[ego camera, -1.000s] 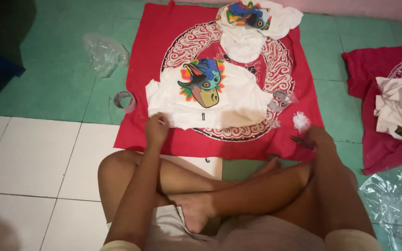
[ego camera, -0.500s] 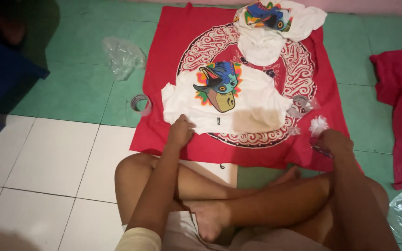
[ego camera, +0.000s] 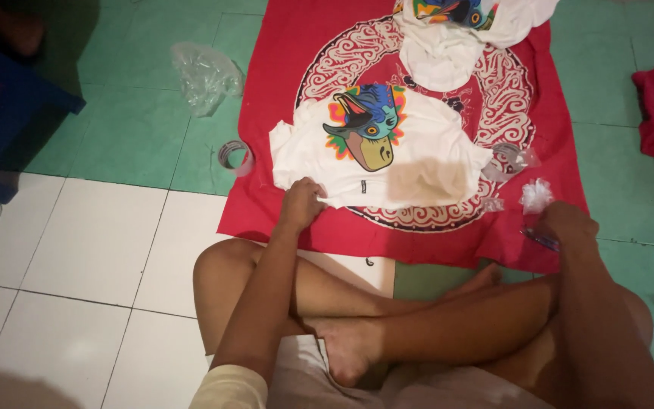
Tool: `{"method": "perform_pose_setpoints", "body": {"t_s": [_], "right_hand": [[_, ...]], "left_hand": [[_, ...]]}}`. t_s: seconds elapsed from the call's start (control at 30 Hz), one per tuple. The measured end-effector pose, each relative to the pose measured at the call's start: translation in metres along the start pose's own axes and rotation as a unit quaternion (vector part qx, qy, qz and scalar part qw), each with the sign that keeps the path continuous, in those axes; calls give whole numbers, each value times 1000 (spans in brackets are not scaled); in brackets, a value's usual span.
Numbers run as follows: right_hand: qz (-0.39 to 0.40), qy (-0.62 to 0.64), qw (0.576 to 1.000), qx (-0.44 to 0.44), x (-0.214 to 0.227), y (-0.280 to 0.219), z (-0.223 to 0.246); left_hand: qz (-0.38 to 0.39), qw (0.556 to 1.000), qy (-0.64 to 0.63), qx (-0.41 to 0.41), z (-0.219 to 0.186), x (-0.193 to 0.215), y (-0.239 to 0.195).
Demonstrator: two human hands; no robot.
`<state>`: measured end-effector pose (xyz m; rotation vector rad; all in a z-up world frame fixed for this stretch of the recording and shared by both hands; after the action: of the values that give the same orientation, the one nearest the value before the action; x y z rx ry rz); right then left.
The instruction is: The person folds a white t-shirt with a colorful graphic on the front. They smooth the fabric, fold the sleeves inward, fold the shirt in half, and then fold it again into a compact rectangle.
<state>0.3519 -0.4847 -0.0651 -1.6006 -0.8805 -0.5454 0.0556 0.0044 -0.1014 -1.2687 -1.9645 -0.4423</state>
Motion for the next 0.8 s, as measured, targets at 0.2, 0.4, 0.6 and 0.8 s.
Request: {"method": "perform_pose_setpoints", "body": {"t_s": [0.2,0.4,0.6,0.8], "right_hand": [[12,-21,1000,-13,-13,13,-8],[-25,-48,998,35,-21,35,-3],[0,-30,999,27,-15,14,3],[1,-1,1000,8,-10,-10,0]], "left_hand": [[28,999,-27,19,-2,0,-3],[24,998,-45,-22,0,-6,-3],[51,998,-19,29,3,-7,-6],[7,997,-80,-4,1,2,-9]]}}
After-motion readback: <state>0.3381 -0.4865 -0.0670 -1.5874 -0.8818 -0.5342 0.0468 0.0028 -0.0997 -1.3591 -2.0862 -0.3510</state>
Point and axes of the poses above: each hand's wrist, its own y-axis towards the middle knuckle, its own x-axis out of the back of the hand, z = x × y, the point moved 10 cm from there along y, towards the middle knuckle, and after that the axes turned 6 degrees about z, right-handed, at the moved point
